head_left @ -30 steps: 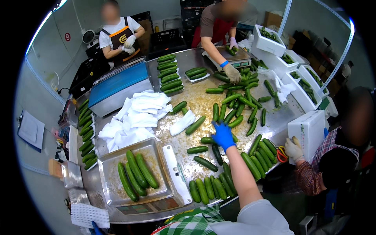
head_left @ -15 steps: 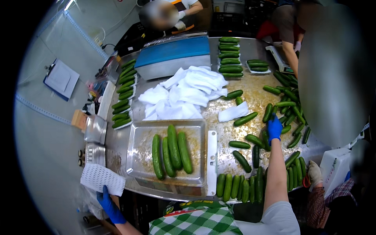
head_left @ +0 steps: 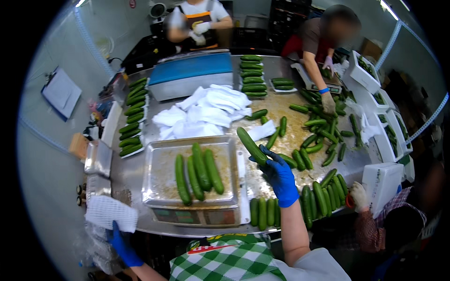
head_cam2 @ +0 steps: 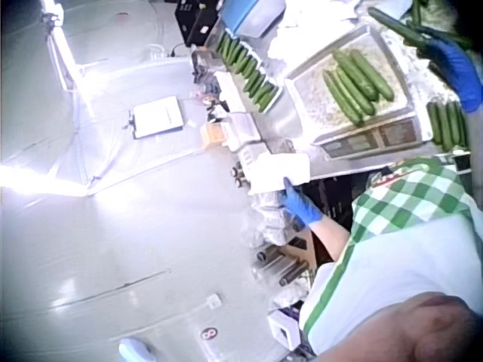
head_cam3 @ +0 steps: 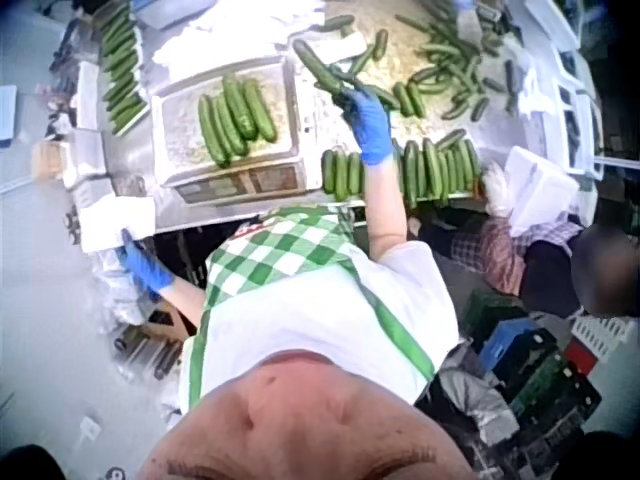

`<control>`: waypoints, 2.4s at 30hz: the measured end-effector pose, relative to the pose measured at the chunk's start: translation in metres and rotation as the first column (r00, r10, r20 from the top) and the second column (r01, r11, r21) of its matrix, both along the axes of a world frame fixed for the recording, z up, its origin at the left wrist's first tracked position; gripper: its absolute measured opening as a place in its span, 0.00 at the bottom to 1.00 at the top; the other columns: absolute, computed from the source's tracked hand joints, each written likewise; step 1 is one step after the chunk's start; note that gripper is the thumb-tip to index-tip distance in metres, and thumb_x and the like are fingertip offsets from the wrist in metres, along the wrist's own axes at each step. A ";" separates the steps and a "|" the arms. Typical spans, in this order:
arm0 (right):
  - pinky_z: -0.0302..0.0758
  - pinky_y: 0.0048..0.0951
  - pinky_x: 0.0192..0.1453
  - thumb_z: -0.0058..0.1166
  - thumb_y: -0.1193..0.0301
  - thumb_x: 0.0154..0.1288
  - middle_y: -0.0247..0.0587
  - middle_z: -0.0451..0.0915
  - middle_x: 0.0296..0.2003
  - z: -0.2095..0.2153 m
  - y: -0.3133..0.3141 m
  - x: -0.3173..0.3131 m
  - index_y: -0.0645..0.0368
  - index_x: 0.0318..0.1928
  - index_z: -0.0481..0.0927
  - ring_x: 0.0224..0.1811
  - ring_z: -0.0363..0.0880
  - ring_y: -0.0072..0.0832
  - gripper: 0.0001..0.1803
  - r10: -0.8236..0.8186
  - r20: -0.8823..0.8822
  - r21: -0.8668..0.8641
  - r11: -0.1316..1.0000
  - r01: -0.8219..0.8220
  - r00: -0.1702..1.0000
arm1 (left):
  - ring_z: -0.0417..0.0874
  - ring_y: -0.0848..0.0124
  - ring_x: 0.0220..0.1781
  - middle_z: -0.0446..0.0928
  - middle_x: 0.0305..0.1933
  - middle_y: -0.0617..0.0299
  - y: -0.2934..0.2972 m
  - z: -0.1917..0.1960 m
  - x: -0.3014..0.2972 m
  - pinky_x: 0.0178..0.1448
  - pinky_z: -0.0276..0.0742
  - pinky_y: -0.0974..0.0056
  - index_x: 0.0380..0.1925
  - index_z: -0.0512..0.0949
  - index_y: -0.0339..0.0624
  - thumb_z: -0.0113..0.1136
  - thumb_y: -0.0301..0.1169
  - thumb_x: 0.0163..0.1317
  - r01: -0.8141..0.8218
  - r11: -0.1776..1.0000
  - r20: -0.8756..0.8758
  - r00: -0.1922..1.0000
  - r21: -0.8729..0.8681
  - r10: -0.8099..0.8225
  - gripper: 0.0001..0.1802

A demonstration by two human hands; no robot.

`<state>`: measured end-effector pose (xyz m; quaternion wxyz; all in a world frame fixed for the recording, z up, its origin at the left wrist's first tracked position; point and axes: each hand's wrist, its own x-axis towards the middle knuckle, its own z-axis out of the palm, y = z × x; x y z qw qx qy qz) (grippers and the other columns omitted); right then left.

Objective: The person sorts cucumbers by hand on a metal table, places them onto a scale for weighing, and then packages them into containers and crates.

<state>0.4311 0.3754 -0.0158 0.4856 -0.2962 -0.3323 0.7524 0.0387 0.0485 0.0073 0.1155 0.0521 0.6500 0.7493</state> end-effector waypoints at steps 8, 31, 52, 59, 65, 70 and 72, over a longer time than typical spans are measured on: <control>0.68 0.33 0.57 0.52 0.75 0.56 0.48 0.77 0.45 0.006 -0.051 -0.066 0.59 0.51 0.75 0.50 0.74 0.39 0.19 -0.295 0.773 0.570 0.713 -0.410 0.562 | 0.75 0.65 0.51 0.73 0.53 0.53 -0.019 -0.005 -0.030 0.54 0.72 0.59 0.56 0.66 0.30 0.53 0.29 0.63 0.154 0.980 -0.006 0.988 0.126 -0.155 0.23; 0.52 0.52 0.68 0.54 0.73 0.52 0.56 0.62 0.61 0.019 -0.078 -0.145 0.42 0.65 0.61 0.66 0.54 0.56 0.37 -0.479 0.851 0.426 0.395 -0.814 0.213 | 0.77 0.68 0.48 0.75 0.50 0.55 -0.060 -0.025 -0.089 0.50 0.75 0.63 0.53 0.71 0.34 0.56 0.27 0.62 0.060 0.995 -0.050 0.997 0.085 -0.055 0.20; 0.68 0.40 0.63 0.54 0.64 0.58 0.55 0.64 0.60 0.067 -0.097 -0.073 0.61 0.66 0.56 0.58 0.71 0.44 0.37 0.059 -0.246 0.325 0.945 0.025 0.968 | 0.76 0.73 0.46 0.76 0.48 0.59 -0.106 -0.018 -0.070 0.52 0.69 0.70 0.51 0.72 0.30 0.56 0.27 0.62 0.010 0.998 -0.100 0.995 0.062 -0.004 0.18; 0.78 0.23 0.38 0.49 0.70 0.63 0.47 0.77 0.42 0.040 -0.099 -0.041 0.62 0.62 0.62 0.34 0.76 0.24 0.27 -0.019 -0.161 0.016 1.000 0.022 0.987 | 0.75 0.70 0.50 0.75 0.52 0.56 -0.124 -0.041 -0.073 0.56 0.68 0.67 0.54 0.70 0.29 0.54 0.25 0.62 0.030 0.994 -0.105 0.994 0.106 -0.019 0.19; 0.78 0.22 0.36 0.48 0.70 0.63 0.47 0.78 0.41 -0.011 -0.087 -0.025 0.63 0.56 0.67 0.32 0.78 0.25 0.21 -0.121 -0.177 -0.130 0.987 0.098 0.977 | 0.74 0.68 0.52 0.73 0.54 0.54 -0.124 -0.030 -0.064 0.58 0.67 0.66 0.55 0.69 0.29 0.54 0.24 0.62 0.015 0.994 -0.112 0.994 0.104 -0.004 0.20; 0.77 0.27 0.36 0.45 0.71 0.63 0.53 0.78 0.44 -0.046 -0.069 0.004 0.64 0.57 0.66 0.35 0.80 0.31 0.22 -0.194 -0.019 -0.095 0.977 0.192 0.981 | 0.73 0.66 0.53 0.72 0.54 0.53 -0.121 -0.028 -0.055 0.59 0.67 0.64 0.55 0.68 0.28 0.53 0.25 0.63 0.015 1.000 -0.092 0.996 0.021 -0.013 0.21; 0.78 0.32 0.39 0.45 0.71 0.61 0.56 0.78 0.43 -0.059 -0.068 0.001 0.69 0.54 0.67 0.36 0.81 0.37 0.22 -0.132 0.038 -0.127 0.982 0.136 0.990 | 0.73 0.65 0.53 0.72 0.54 0.53 -0.134 -0.037 -0.063 0.60 0.66 0.65 0.55 0.68 0.27 0.53 0.25 0.63 0.051 0.996 -0.116 0.992 0.068 -0.043 0.21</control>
